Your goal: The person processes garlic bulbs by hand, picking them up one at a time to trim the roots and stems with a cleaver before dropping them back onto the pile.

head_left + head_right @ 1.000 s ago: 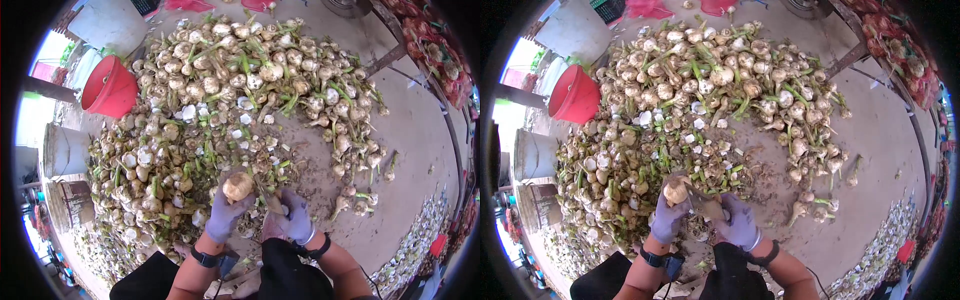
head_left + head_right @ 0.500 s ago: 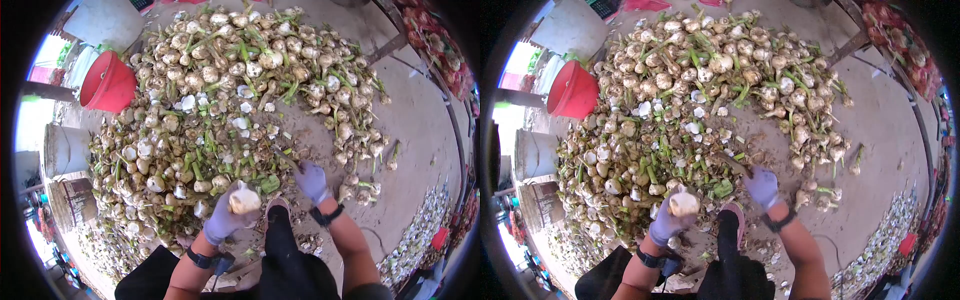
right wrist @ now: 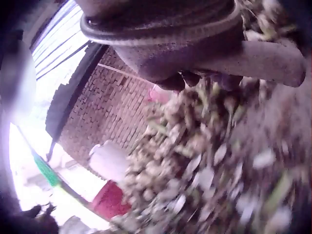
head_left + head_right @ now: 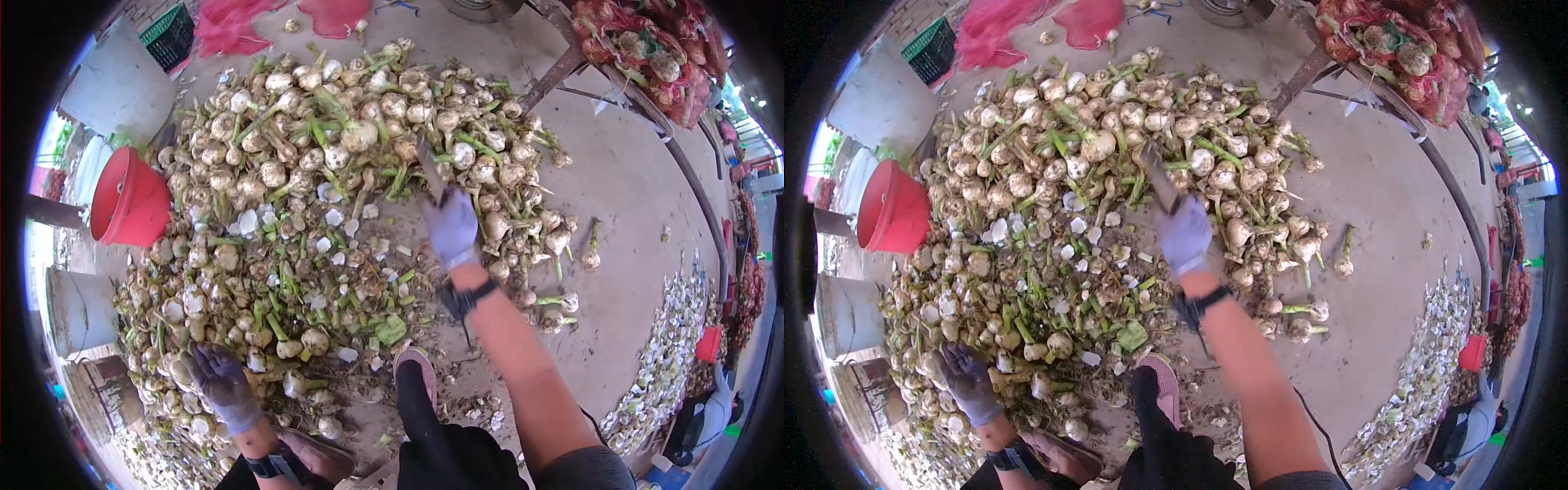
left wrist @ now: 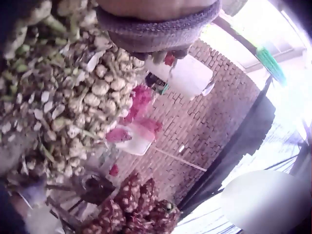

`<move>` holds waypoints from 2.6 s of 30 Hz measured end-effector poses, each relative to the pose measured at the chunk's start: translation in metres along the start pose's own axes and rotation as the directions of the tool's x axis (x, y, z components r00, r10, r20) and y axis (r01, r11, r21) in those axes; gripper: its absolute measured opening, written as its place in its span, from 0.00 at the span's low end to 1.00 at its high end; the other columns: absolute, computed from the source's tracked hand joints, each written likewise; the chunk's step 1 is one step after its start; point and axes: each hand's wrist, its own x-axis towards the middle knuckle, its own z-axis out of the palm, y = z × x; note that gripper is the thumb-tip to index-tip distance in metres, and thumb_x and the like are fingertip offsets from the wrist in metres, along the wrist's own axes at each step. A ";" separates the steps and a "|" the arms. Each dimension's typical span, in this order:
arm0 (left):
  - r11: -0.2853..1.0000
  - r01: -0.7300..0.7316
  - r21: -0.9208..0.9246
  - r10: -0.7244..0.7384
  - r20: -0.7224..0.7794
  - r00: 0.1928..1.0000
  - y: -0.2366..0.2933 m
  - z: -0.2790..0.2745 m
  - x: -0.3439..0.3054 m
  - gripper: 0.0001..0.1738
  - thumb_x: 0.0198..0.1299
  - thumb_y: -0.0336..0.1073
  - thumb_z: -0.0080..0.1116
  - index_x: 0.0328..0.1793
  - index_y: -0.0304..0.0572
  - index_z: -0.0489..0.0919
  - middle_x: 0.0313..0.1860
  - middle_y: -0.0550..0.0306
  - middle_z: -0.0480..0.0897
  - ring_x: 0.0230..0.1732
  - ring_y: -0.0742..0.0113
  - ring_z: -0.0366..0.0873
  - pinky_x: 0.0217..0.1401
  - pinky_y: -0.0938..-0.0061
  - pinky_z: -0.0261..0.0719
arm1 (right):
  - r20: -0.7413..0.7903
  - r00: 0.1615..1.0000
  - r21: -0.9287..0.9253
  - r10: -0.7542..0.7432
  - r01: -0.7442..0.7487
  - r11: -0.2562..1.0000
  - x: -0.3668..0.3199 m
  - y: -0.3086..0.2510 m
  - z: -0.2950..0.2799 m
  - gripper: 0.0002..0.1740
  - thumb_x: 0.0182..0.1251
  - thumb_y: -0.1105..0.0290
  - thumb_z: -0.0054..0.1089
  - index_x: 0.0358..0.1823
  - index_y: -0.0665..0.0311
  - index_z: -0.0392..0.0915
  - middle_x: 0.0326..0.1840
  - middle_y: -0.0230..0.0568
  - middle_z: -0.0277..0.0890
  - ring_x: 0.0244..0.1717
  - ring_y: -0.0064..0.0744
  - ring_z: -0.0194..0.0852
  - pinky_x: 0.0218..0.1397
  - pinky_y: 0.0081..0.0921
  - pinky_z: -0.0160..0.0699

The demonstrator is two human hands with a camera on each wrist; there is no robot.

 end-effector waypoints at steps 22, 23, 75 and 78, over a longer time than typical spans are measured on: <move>0.501 0.324 0.802 -0.763 0.233 0.604 -0.123 0.045 -0.111 0.19 0.66 0.39 0.56 0.57 0.34 0.74 0.44 0.56 0.81 0.42 0.70 0.77 0.47 0.74 0.77 | 0.450 0.810 0.046 -0.375 0.398 0.916 -0.027 0.010 0.025 0.28 0.55 0.53 0.62 0.53 0.65 0.76 0.44 0.53 0.80 0.45 0.50 0.79 0.49 0.38 0.78; 0.504 0.346 0.791 -0.764 0.220 0.607 -0.123 0.041 -0.111 0.19 0.66 0.40 0.56 0.57 0.34 0.73 0.44 0.57 0.80 0.42 0.70 0.77 0.48 0.73 0.77 | 0.527 0.768 -0.010 -0.363 0.433 0.902 -0.029 0.001 0.032 0.28 0.56 0.52 0.60 0.53 0.63 0.75 0.46 0.54 0.79 0.47 0.50 0.79 0.50 0.39 0.78; 0.809 0.392 0.439 -0.526 0.242 0.815 -0.099 0.053 -0.098 0.28 0.61 0.35 0.62 0.67 0.42 0.68 0.61 0.54 0.75 0.59 0.61 0.75 0.65 0.65 0.72 | 0.830 0.550 0.253 -0.088 -0.232 0.939 -0.165 -0.016 -0.058 0.27 0.63 0.53 0.56 0.46 0.74 0.77 0.37 0.61 0.80 0.40 0.49 0.82 0.44 0.39 0.79; 0.875 0.483 -0.020 -0.454 0.311 0.835 -0.106 0.083 -0.116 0.31 0.57 0.34 0.65 0.66 0.42 0.66 0.57 0.54 0.75 0.61 0.64 0.72 0.68 0.66 0.68 | 0.840 0.540 0.324 -0.054 -0.419 0.848 -0.179 -0.032 -0.038 0.26 0.63 0.52 0.56 0.44 0.74 0.77 0.32 0.54 0.80 0.34 0.42 0.80 0.39 0.36 0.77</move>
